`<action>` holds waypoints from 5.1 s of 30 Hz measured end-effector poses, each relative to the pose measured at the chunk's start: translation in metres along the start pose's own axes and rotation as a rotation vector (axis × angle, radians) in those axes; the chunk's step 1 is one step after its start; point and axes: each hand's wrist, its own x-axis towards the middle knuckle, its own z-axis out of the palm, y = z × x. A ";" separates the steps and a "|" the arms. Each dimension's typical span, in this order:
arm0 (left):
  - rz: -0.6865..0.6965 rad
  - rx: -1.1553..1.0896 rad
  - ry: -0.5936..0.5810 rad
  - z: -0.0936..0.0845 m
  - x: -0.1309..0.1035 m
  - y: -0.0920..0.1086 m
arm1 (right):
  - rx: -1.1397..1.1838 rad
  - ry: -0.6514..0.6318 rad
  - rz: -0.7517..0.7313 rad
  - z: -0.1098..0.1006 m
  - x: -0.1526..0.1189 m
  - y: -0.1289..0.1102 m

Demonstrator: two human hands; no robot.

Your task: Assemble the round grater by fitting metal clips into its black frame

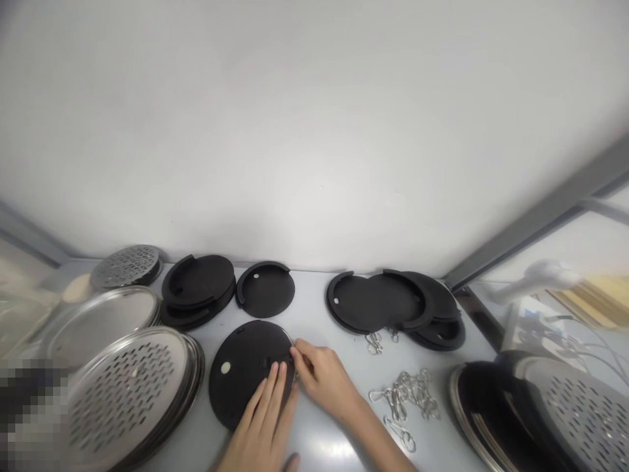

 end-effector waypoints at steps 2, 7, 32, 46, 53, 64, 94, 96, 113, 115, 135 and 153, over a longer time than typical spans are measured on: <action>0.011 0.008 -0.005 -0.002 0.001 -0.002 | -0.004 -0.014 -0.005 -0.002 0.000 -0.001; 0.077 0.016 -0.001 -0.008 0.004 -0.008 | -0.008 -0.019 -0.012 -0.004 -0.001 0.002; 0.128 0.073 0.033 -0.004 0.003 -0.013 | -0.037 -0.017 -0.020 -0.003 -0.001 0.002; 0.119 0.050 0.035 -0.004 0.004 -0.013 | -0.042 -0.014 -0.017 -0.002 -0.001 0.000; 0.107 0.065 0.024 -0.006 0.004 -0.012 | -0.030 -0.016 -0.020 -0.002 -0.002 0.002; 0.139 0.092 0.022 -0.004 0.003 -0.014 | -0.051 -0.022 -0.020 -0.002 0.000 0.002; 0.151 0.091 0.089 0.000 0.004 -0.014 | -0.070 -0.026 -0.011 -0.001 -0.001 0.004; 0.146 0.088 0.101 0.000 0.004 -0.015 | -0.072 -0.024 -0.012 -0.001 -0.001 0.003; 0.133 0.084 0.136 0.003 0.004 -0.013 | -0.050 -0.032 -0.002 0.000 -0.002 0.004; 0.134 0.087 0.140 0.004 0.004 -0.013 | -0.048 -0.032 -0.002 0.000 -0.001 0.004; 0.117 0.113 0.154 0.006 0.003 -0.014 | -0.007 -0.019 -0.013 -0.002 -0.002 0.002; 0.134 0.116 0.149 0.006 0.003 -0.014 | -0.028 -0.012 -0.011 -0.004 -0.002 -0.002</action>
